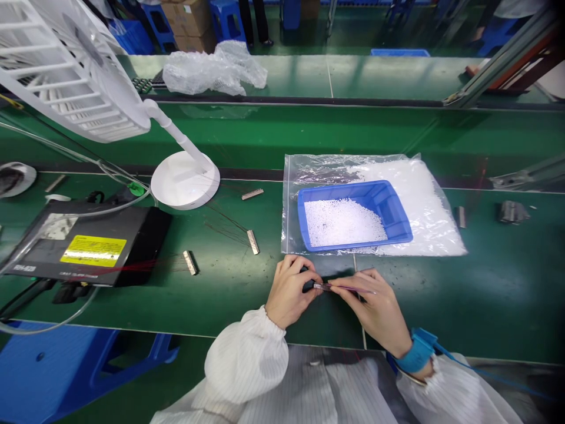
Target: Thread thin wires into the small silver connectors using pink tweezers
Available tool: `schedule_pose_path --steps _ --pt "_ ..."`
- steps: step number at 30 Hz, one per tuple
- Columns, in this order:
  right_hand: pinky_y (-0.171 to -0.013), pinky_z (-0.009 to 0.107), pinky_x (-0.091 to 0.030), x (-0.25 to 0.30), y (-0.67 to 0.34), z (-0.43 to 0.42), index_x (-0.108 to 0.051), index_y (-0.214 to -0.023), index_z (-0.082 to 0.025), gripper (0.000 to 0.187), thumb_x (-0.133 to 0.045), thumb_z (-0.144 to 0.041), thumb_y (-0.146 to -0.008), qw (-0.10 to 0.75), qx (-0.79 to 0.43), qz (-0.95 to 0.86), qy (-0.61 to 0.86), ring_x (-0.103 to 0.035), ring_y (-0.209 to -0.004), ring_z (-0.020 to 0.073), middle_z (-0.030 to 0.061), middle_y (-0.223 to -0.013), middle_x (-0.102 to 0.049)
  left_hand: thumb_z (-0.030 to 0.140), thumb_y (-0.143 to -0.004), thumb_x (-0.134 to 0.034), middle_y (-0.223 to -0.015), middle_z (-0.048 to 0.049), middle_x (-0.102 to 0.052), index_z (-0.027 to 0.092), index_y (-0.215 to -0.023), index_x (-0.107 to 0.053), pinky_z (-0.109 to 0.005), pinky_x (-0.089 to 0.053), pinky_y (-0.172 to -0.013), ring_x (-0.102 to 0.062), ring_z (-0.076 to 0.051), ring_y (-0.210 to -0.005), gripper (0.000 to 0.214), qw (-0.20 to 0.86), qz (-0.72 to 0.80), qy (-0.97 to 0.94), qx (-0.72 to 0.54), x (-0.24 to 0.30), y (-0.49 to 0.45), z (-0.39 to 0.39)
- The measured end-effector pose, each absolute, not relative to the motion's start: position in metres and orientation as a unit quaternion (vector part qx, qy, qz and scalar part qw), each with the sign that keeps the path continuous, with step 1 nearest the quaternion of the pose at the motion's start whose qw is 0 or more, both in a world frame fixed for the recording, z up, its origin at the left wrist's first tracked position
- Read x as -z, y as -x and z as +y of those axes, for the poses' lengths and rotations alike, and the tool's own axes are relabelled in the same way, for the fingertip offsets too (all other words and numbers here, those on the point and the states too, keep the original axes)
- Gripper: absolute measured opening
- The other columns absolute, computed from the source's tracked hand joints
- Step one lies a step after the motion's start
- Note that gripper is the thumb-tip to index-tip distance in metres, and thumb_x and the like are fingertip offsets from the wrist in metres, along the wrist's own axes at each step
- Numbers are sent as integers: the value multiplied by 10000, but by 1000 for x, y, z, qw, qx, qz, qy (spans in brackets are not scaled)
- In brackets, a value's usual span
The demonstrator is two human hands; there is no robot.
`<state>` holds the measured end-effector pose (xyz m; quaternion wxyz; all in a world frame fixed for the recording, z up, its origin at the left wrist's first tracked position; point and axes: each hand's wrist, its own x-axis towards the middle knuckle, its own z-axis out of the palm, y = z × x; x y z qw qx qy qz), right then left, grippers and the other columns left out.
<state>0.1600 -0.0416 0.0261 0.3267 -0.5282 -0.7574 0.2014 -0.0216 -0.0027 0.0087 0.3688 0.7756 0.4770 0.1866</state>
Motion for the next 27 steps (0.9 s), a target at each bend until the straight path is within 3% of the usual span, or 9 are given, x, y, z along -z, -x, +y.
schedule_pose_path --steps 27 --pt "-658 342 -408 -27 -162 -43 -648 -950 -231 125 -581 -170 -865 346 -204 -747 530 -599 -672 129 -11 -845 -725 170 -766 -702 -996 3 -593 239 -813 -670 -356 -338 -871 -453 -199 -1020 90 365 473 -779 -188 -7 22 -3"
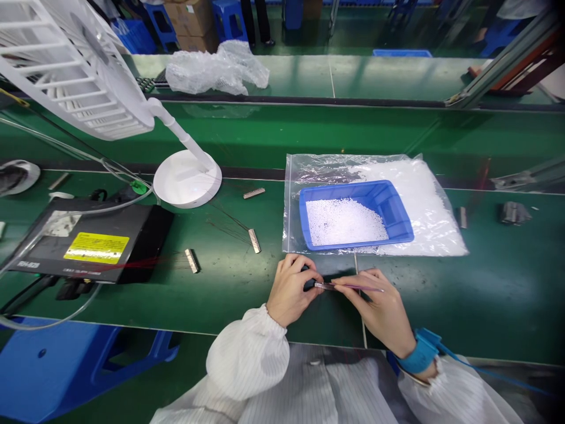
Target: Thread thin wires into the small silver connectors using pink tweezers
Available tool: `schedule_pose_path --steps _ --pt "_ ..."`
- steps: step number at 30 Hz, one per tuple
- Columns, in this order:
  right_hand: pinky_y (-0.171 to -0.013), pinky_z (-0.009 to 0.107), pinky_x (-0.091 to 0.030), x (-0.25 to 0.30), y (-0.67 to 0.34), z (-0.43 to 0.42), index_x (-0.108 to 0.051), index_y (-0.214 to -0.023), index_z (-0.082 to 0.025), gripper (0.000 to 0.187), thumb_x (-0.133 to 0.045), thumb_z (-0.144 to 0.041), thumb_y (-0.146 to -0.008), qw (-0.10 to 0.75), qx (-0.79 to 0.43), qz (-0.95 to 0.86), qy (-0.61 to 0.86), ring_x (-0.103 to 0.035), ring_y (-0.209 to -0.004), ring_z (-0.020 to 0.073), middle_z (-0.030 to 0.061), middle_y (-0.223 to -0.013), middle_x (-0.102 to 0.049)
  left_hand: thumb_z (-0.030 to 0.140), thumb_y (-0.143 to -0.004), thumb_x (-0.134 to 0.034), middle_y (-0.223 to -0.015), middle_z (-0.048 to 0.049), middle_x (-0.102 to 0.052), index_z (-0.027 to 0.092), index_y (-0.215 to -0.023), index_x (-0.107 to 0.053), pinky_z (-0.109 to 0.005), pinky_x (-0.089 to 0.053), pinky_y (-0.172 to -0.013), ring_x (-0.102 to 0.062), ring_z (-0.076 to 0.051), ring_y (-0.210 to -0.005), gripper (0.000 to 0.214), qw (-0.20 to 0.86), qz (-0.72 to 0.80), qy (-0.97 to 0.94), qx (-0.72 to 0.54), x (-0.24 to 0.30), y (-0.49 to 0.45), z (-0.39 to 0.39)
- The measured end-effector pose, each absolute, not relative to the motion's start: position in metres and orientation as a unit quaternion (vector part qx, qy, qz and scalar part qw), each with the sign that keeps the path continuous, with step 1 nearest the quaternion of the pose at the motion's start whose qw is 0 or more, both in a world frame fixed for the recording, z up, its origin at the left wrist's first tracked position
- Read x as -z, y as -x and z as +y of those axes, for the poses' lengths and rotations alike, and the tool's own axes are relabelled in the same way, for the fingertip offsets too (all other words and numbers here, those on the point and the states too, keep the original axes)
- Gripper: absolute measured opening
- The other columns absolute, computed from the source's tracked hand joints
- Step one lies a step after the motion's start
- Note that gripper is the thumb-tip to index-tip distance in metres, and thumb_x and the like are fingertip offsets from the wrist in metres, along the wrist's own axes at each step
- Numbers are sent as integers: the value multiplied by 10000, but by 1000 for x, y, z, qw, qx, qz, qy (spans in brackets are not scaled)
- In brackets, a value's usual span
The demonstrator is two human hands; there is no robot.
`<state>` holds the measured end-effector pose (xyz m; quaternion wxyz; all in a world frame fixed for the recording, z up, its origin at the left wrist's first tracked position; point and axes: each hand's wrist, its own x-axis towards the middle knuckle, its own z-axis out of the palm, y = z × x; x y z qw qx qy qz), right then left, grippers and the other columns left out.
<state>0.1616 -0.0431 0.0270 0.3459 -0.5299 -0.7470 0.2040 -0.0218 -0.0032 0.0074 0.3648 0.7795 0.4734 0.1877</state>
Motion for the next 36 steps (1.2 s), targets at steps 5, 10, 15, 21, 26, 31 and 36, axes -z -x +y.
schedule_pose_path --steps 5,10,15,21,26,31,36 --pt "-667 345 -408 -27 -160 -43 -651 -920 -232 107 -573 -178 -870 333 -211 -747 535 -610 -685 132 -16 -845 -724 175 -771 -698 -998 3 -591 240 -820 -668 -358 -342 -869 -452 -200 -1021 87 363 472 -781 -189 -7 22 -3" --pt "-672 349 -404 -26 -159 -44 -651 -901 -231 98 -571 -184 -871 334 -211 -744 538 -614 -693 140 -11 -847 -725 172 -772 -694 -1001 -1 -594 241 -817 -670 -362 -344 -872 -453 -204 -1022 86 363 473 -781 -187 -8 22 -3" --pt "-669 344 -401 -26 -159 -44 -649 -917 -227 105 -579 -170 -863 336 -210 -745 537 -614 -690 141 -9 -845 -726 174 -771 -698 -996 4 -588 237 -820 -670 -355 -341 -873 -453 -197 -1023 85 363 473 -781 -185 -8 22 -3" --pt "-666 339 -393 -25 -158 -43 -648 -899 -219 93 -570 -177 -870 328 -202 -749 539 -608 -684 140 -5 -839 -723 175 -773 -697 -995 1 -591 236 -816 -670 -356 -340 -869 -451 -199 -1021 79 361 472 -782 -191 -7 22 -4" --pt "-669 338 -393 -28 -157 -43 -643 -856 -214 85 -563 -196 -877 316 -195 -752 545 -607 -688 132 -3 -840 -723 178 -772 -696 -1000 -1 -593 241 -818 -673 -363 -342 -872 -451 -206 -1025 81 362 474 -782 -183 -8 22 -3" --pt "-661 340 -394 -31 -157 -43 -656 -892 -226 102 -556 -206 -880 320 -193 -750 546 -606 -674 137 -3 -837 -724 180 -774 -693 -1001 -1 -592 242 -820 -672 -366 -342 -877 -451 -206 -1027 79 363 472 -782 -184 -8 22 -3" --pt "-659 338 -395 -30 -156 -42 -655 -888 -225 106 -551 -203 -884 321 -190 -752 543 -608 -674 134 -5 -827 -724 179 -780 -684 -997 -3 -592 241 -815 -669 -365 -345 -876 -454 -206 -1022 72 362 473 -782 -185 -8 22 -3"
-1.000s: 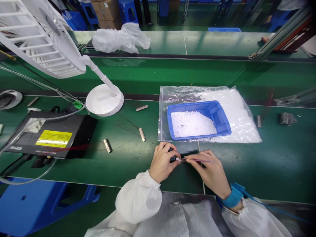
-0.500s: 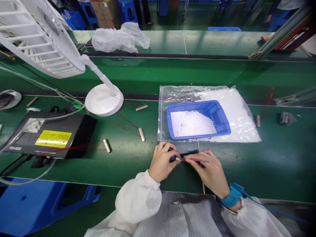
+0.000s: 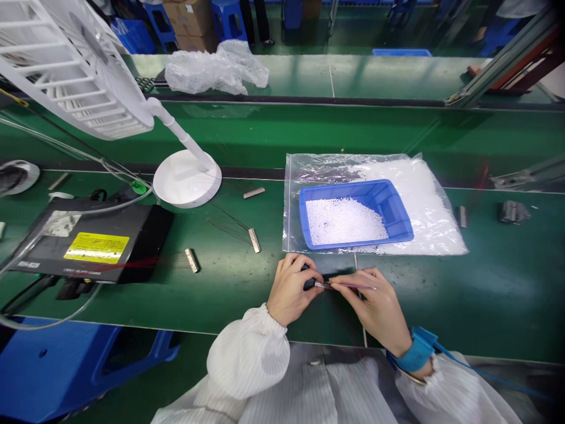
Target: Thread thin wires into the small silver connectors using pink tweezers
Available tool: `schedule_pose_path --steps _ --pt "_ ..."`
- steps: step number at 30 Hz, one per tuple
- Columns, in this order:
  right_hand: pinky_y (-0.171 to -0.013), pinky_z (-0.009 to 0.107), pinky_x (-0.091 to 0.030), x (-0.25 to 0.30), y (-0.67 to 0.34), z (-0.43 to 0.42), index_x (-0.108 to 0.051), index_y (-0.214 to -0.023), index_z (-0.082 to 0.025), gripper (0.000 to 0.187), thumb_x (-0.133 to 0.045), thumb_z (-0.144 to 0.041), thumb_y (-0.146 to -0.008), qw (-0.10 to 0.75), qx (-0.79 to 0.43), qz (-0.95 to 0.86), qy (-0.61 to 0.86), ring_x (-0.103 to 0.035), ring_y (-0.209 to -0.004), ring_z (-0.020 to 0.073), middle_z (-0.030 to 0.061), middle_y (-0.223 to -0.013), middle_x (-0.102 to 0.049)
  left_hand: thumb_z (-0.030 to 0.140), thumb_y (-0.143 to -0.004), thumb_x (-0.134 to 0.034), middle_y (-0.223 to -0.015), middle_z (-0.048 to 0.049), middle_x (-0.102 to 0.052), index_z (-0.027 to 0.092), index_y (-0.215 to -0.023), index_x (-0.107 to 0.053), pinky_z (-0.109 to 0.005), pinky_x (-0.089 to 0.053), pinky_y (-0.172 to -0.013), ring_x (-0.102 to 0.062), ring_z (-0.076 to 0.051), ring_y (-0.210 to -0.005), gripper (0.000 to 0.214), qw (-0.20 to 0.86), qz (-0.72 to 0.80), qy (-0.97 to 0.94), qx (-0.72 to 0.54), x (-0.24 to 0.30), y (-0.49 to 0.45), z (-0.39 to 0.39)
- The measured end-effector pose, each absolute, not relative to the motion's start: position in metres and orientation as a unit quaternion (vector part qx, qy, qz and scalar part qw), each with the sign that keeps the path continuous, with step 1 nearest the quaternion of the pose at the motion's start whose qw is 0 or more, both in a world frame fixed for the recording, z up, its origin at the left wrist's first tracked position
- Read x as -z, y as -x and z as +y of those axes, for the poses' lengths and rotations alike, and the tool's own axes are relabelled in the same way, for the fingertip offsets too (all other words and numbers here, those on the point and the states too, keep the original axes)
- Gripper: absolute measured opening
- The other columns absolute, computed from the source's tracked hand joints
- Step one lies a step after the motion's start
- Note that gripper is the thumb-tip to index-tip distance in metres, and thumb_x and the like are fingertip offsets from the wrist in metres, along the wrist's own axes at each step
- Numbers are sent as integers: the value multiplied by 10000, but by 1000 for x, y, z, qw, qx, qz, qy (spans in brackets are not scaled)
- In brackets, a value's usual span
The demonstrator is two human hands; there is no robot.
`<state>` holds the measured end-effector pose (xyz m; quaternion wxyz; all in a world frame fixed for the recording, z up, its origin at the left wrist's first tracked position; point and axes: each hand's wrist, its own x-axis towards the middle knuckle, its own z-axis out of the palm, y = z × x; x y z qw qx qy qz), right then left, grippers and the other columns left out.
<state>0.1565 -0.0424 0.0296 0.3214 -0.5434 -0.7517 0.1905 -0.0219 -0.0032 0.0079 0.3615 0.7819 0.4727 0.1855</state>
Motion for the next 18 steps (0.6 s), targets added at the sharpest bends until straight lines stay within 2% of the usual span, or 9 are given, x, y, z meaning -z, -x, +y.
schedule_pose_path --steps 18 --pt "-663 337 -392 -30 -156 -42 -648 -883 -223 103 -547 -204 -888 297 -183 -768 537 -611 -690 133 2 -850 -724 179 -772 -690 -1005 0 -593 245 -821 -670 -363 -344 -874 -454 -207 -1025 84 357 472 -784 -188 -6 22 -4"
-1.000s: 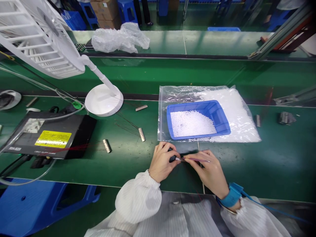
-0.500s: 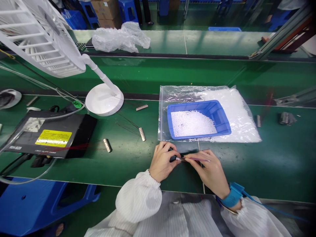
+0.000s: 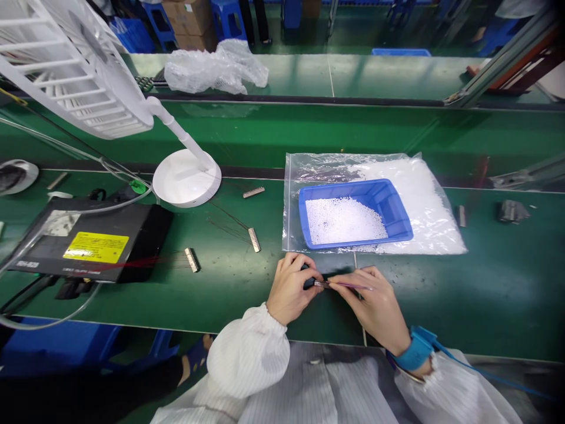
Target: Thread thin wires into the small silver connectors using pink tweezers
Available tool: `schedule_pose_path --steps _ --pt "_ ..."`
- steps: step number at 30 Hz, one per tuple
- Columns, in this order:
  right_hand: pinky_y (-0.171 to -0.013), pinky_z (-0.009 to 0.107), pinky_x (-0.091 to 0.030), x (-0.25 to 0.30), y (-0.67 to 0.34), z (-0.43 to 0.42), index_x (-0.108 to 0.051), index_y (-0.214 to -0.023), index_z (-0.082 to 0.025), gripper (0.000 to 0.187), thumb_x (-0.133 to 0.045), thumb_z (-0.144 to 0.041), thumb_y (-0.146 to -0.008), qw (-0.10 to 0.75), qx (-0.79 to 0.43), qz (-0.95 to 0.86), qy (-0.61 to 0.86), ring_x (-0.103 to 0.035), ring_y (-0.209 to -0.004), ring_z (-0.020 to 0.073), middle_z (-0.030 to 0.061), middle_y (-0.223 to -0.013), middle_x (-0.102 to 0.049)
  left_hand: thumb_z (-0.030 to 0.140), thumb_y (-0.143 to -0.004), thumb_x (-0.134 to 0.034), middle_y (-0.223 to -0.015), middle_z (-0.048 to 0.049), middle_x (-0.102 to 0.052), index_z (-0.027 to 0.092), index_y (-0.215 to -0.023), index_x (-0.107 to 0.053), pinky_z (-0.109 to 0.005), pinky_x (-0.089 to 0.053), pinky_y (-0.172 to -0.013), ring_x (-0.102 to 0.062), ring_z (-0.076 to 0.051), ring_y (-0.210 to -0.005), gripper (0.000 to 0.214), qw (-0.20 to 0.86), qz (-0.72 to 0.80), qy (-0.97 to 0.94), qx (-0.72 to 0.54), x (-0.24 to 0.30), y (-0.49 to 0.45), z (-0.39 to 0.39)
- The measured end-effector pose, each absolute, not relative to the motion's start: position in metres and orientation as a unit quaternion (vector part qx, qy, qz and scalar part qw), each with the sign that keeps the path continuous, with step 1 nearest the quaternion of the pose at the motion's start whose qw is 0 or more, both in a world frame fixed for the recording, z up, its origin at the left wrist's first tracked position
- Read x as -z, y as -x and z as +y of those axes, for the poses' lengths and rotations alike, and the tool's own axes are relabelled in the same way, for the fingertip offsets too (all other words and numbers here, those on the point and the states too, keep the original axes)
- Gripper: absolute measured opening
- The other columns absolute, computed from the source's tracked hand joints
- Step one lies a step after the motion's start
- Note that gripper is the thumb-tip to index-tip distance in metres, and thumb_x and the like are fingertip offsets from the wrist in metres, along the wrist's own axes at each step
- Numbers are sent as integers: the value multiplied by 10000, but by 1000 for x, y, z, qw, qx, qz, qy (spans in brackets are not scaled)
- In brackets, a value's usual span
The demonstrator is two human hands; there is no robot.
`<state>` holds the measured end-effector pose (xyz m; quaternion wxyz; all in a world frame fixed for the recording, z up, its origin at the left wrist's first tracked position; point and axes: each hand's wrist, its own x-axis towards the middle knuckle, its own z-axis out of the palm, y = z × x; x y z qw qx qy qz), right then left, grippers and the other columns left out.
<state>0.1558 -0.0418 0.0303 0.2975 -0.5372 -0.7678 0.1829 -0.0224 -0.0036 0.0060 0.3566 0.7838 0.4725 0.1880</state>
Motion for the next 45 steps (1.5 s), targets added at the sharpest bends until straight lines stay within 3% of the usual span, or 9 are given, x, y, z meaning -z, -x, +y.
schedule_pose_path --steps 32,37,45 --pt "-682 326 -383 -38 -151 -40 -647 -864 -193 133 -519 -190 -900 259 -151 -789 537 -606 -708 131 6 -849 -719 198 -771 -702 -1003 2 -596 232 -818 -664 -360 -337 -868 -451 -206 -1026 69 360 473 -781 -192 -5 22 -3" --pt "-670 331 -431 -62 -167 -35 -655 -932 -231 100 -582 -221 -864 297 -127 -766 555 -614 -702 153 2 -849 -718 175 -767 -707 -996 6 -585 239 -835 -670 -354 -336 -871 -450 -198 -1033 101 362 467 -782 -197 -6 22 -4" --pt "-777 360 -485 -64 -188 3 -666 -955 -243 127 -606 -247 -844 378 -72 -722 575 -631 -914 202 21 -984 -705 168 -749 -728 -976 9 -585 238 -826 -673 -353 -341 -872 -454 -193 -1015 118 359 466 -781 -211 -4 22 -5"
